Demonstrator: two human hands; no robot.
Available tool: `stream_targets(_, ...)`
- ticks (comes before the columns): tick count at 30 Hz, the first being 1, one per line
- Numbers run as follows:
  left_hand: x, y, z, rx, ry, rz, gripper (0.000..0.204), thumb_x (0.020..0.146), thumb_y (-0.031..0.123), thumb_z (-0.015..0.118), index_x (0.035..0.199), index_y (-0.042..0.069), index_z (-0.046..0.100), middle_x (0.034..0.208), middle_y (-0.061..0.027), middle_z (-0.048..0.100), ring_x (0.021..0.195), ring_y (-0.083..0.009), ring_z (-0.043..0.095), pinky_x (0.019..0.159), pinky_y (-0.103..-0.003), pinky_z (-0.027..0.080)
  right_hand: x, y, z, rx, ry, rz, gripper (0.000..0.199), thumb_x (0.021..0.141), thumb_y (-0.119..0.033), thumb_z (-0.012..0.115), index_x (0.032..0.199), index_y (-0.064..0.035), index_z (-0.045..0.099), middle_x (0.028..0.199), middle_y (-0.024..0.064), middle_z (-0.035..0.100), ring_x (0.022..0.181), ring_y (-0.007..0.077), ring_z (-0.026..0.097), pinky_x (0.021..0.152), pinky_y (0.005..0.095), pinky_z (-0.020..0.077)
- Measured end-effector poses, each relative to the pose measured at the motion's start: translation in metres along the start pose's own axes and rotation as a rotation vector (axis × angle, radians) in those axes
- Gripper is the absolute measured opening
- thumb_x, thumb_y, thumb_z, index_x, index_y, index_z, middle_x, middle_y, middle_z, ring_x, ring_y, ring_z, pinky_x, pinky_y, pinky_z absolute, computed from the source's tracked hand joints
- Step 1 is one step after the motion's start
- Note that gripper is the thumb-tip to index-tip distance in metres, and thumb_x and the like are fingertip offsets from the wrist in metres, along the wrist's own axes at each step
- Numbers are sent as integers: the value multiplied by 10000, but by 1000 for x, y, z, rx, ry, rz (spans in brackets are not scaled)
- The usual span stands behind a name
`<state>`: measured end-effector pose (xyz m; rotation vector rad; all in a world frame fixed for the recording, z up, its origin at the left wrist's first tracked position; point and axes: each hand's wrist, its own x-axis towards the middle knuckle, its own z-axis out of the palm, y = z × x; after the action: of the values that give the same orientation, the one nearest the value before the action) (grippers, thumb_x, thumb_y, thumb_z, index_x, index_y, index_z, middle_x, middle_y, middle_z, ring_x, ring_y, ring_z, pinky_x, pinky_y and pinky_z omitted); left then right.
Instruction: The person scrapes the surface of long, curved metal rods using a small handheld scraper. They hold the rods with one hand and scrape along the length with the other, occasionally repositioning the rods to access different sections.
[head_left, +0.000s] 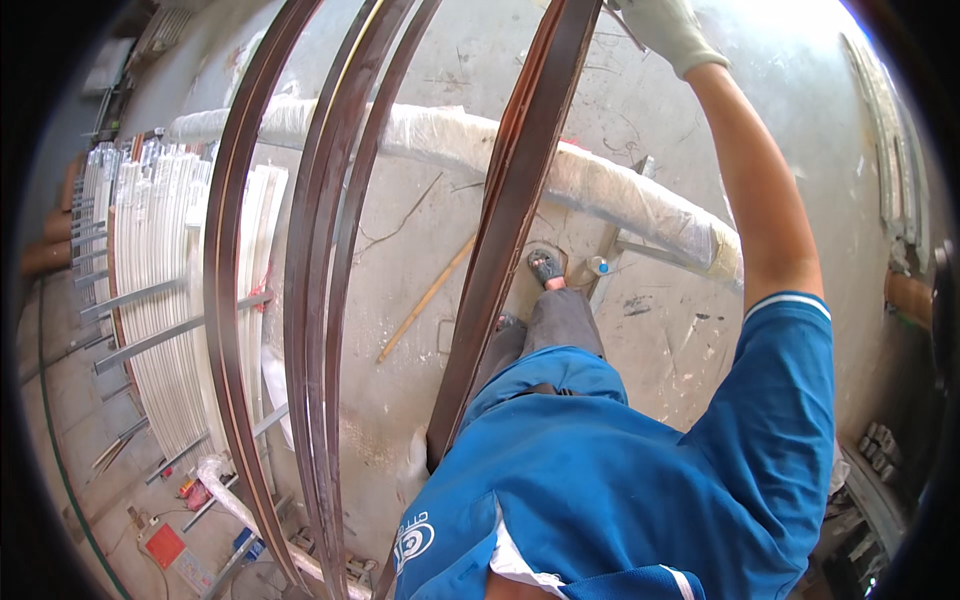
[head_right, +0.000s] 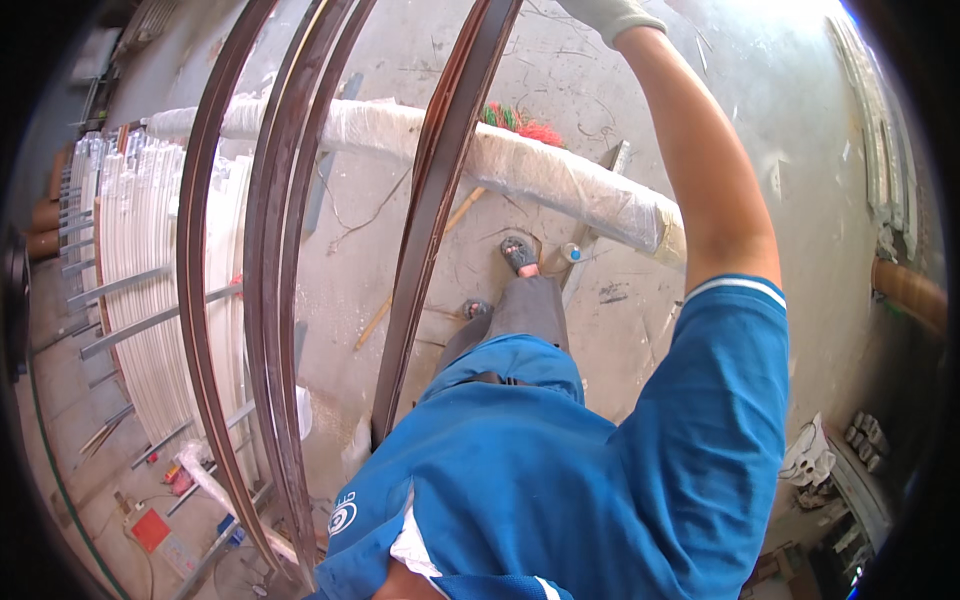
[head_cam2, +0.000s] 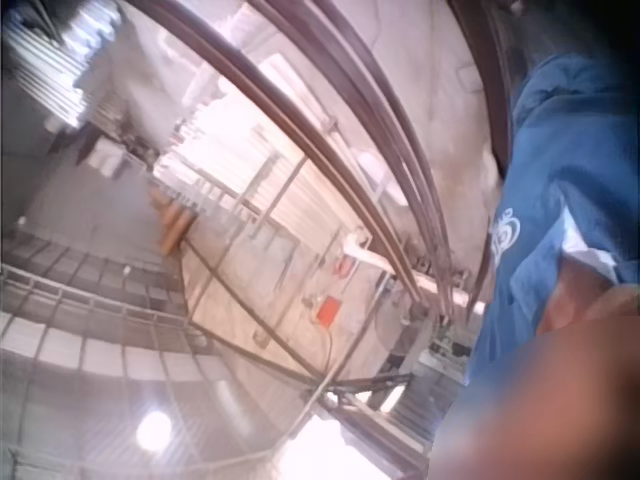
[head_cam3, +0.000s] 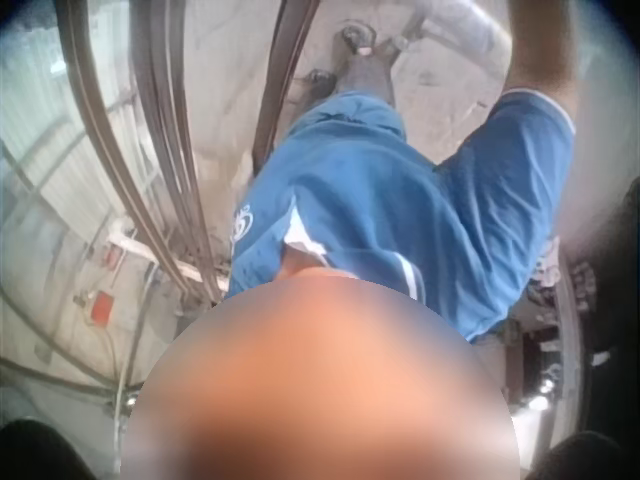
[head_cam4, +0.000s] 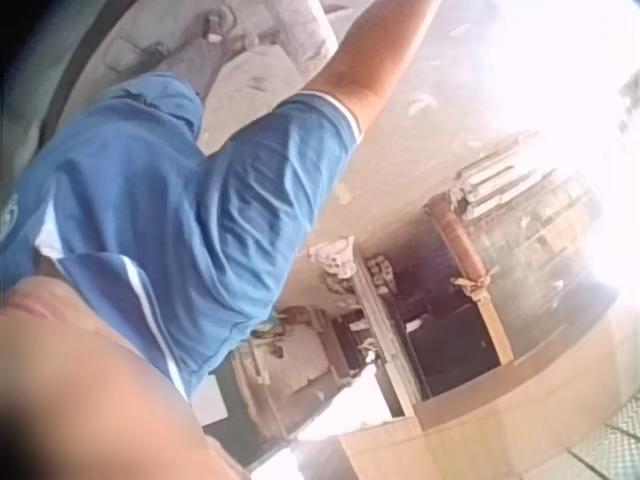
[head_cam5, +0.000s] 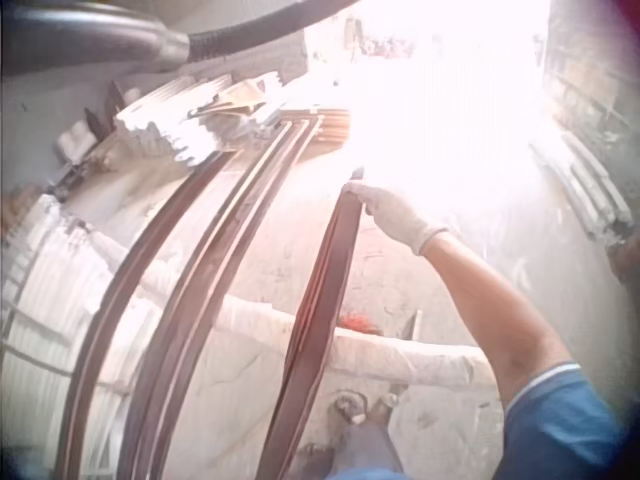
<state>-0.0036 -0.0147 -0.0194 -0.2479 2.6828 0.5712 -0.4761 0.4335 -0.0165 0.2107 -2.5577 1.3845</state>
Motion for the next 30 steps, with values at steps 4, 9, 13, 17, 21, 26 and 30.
stream_targets(4, -3, -4, 0, 13, 17, 25, 557, 890, 156, 717, 1404, 57, 526, 1066, -199, 712, 898, -314, 708, 771, -379, 552, 6, 0, 4, -173, 128, -164, 319, 980, -86, 552, 1267, -83, 690, 1007, 152, 708, 836, 221, 621, 804, 325, 510)
stream_targets(9, -11, -9, -11, 19, 13, 34, 516, 904, 124, 708, 1383, 38, 538, 1030, -177, 720, 855, -267, 720, 745, -345, 558, -50, -1, 21, -836, 68, -313, 383, 937, -60, 571, 1274, -203, 682, 854, 59, 668, 727, 161, 638, 671, 298, 533)
stream_targets(13, -12, -3, -13, -1, 16, -2, 515, 900, 125, 715, 1373, 20, 542, 1027, -185, 718, 847, -268, 721, 742, -345, 559, -123, -48, 51, -1043, 181, -487, 459, 913, -63, 573, 1266, -338, 676, 690, -15, 577, 593, 92, 588, 525, 262, 510)
stream_targets(17, -8, 3, -11, 12, 19, 47, 562, 869, 161, 753, 1366, 6, 543, 1016, -208, 708, 864, -319, 719, 757, -377, 562, -220, -129, 83, -940, -185, -438, 393, 870, -186, 661, 1229, -346, 675, 700, -26, 563, 628, 144, 606, 519, 286, 496)
stream_targets(21, -8, 5, -6, 68, 111, 131, 605, 840, 178, 777, 1368, -2, 542, 993, -212, 701, 870, -357, 716, 757, -402, 563, -246, -145, 75, -552, -430, -449, 490, 838, -131, 685, 1302, -288, 664, 823, 19, 634, 756, 196, 674, 632, 319, 552)
stream_targets(26, -12, 5, -2, 91, 65, -2, 623, 834, 205, 772, 1389, 43, 540, 1027, -214, 696, 894, -376, 705, 767, -428, 555, -124, -66, 29, -485, 133, -286, 461, 913, 5, 525, 1310, -179, 670, 977, 166, 726, 813, 261, 693, 742, 377, 562)
stream_targets(30, -11, 6, -4, -23, 51, -6, 637, 834, 249, 763, 1412, 103, 539, 1087, -222, 691, 945, -407, 688, 796, -464, 543, -58, -24, 15, -442, 94, -324, 466, 916, 22, 483, 1318, -140, 652, 979, 210, 723, 776, 326, 701, 719, 405, 558)
